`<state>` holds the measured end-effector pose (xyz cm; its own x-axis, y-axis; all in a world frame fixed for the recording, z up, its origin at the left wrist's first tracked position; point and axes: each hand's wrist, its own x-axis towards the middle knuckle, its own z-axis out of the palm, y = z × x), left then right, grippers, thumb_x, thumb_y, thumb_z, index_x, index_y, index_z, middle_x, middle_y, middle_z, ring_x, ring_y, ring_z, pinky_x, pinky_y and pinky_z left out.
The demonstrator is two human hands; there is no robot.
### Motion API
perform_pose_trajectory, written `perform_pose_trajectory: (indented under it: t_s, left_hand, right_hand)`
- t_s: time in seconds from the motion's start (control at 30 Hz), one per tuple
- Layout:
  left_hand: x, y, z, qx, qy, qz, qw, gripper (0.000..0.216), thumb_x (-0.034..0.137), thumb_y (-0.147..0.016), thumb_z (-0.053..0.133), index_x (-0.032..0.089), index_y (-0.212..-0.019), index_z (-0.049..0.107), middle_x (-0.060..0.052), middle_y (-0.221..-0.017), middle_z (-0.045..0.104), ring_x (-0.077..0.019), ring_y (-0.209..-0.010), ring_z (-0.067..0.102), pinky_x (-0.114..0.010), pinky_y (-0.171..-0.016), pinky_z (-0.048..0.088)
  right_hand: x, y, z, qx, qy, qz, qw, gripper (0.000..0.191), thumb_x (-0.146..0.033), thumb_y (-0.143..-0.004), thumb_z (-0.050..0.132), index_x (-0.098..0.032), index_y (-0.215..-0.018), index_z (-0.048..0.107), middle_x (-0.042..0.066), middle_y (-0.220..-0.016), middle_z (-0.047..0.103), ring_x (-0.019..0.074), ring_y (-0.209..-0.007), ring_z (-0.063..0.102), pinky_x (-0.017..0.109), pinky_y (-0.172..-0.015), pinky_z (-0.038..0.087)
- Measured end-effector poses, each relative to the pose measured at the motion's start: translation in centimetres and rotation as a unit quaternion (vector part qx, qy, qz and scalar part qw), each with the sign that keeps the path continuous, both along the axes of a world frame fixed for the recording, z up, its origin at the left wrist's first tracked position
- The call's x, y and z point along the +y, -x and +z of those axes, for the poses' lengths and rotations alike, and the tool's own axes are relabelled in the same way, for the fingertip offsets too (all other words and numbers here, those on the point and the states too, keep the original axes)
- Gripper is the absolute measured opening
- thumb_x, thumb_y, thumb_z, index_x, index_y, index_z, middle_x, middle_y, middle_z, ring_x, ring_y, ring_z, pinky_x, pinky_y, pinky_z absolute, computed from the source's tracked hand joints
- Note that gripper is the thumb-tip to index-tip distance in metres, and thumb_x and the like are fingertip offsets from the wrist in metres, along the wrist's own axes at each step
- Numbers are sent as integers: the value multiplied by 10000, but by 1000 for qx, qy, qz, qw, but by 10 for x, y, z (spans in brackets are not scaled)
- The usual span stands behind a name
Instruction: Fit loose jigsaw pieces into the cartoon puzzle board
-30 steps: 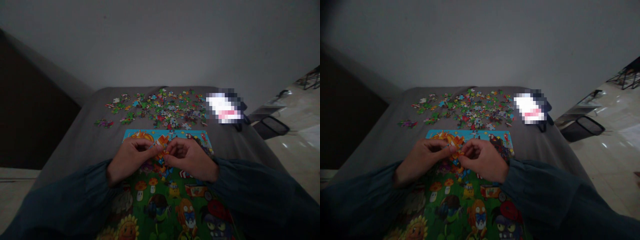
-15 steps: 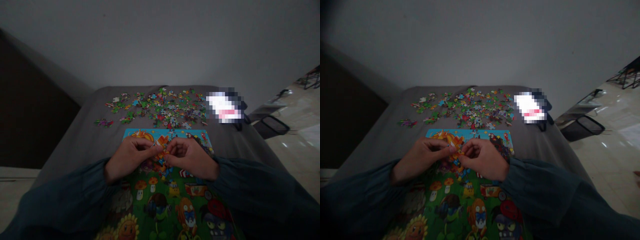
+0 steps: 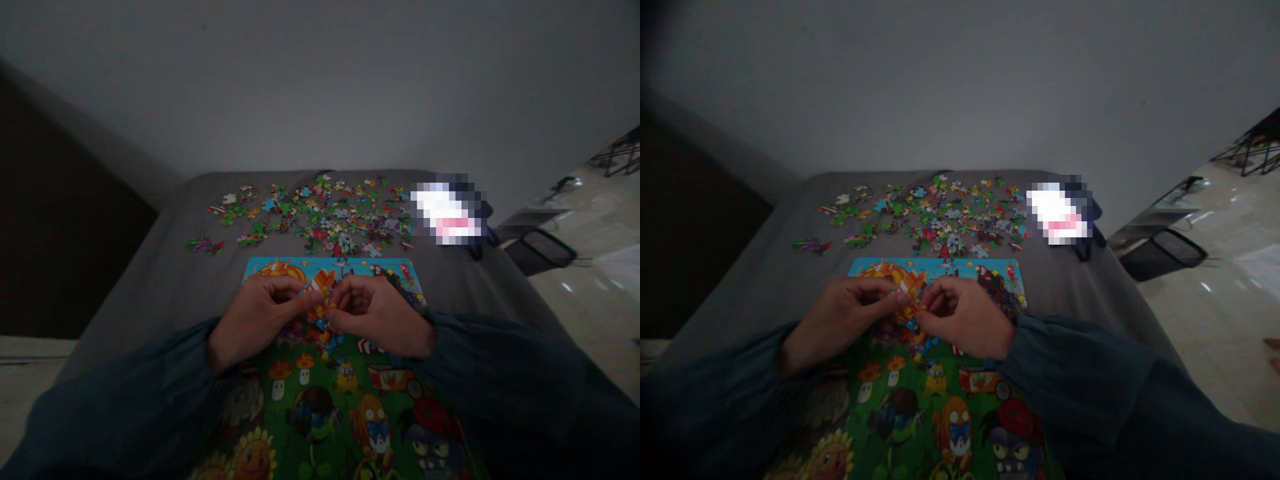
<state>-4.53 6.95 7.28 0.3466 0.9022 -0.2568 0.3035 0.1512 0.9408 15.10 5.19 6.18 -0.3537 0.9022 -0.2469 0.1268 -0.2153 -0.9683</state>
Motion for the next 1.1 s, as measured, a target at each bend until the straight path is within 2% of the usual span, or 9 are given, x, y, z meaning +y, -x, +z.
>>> perform_pose_trajectory:
  t_s: [0.2,0.33,0.53,0.7,0.87,0.93,1.0,1.03,1.1]
  left_hand:
    - [0,-1,3,-20,-25,11,999,216,381,-689,824,186,-694,733,43,-589,665,-66,-495,550,-116,-456,419]
    - [0,-1,4,-26,-13,5,1000,238,395,-704,811,177,-695,717,35,-605,674,-76,-511,571,-126,-469,441]
    - [1,0,4,1,-64,-1,998,249,421,-741,776,178,-711,727,23,-650,689,-88,-553,580,-142,-503,454]
    - [1,-1,4,24,-65,-1,998,322,495,-731,760,175,-722,722,8,-632,688,-111,-537,586,-173,-490,465]
    - [0,0,6,9,-68,6,998,291,465,-719,783,178,-737,734,13,-639,699,-100,-533,589,-157,-485,461]
    - [2,3,8,12,-76,18,997,288,459,-708,796,179,-755,745,7,-659,714,-105,-545,605,-159,-497,476]
    - [6,8,11,21,-85,44,995,309,470,-686,809,178,-766,751,-3,-685,730,-115,-561,624,-167,-504,491]
    - [8,10,12,25,-89,61,994,327,483,-675,813,175,-767,751,-9,-690,734,-121,-565,631,-172,-507,499]
    - [12,13,14,25,-98,93,991,363,506,-653,821,166,-756,745,-15,-679,730,-127,-564,637,-182,-512,511]
  right_hand:
    - [-1,1,-3,29,0,-10,1000,215,-300,-722,745,-171,-819,602,-13,-684,650,108,-609,619,257,-602,500]
    - [-2,0,-3,38,-7,-11,999,219,-306,-738,745,-170,-838,606,-2,-709,672,116,-631,639,273,-631,526]
    - [-2,-1,-3,63,-10,-4,998,219,-308,-752,756,-174,-856,617,-10,-723,671,106,-637,634,265,-635,529]
    - [-2,0,-5,86,-14,0,996,239,-331,-746,775,-180,-858,627,-14,-729,672,106,-654,637,261,-643,533]
    - [-1,-1,-6,93,-24,14,995,255,-358,-768,767,-184,-880,618,-7,-757,676,111,-677,641,265,-663,531]
    - [-1,-3,-5,67,-49,9,997,249,-381,-809,728,-189,-925,619,6,-809,681,126,-717,647,282,-686,531]
    - [-1,-5,-5,-4,-117,9,993,199,-365,-883,647,-194,-984,628,26,-877,686,145,-786,646,310,-736,523]
    - [-2,-6,-4,-52,-170,20,984,181,-346,-911,614,-197,-1010,637,38,-919,688,160,-845,640,333,-785,514]
    - [-4,-8,-5,-149,-277,71,947,211,-343,-922,616,-201,-1073,655,68,-1044,676,204,-1009,596,391,-910,472]
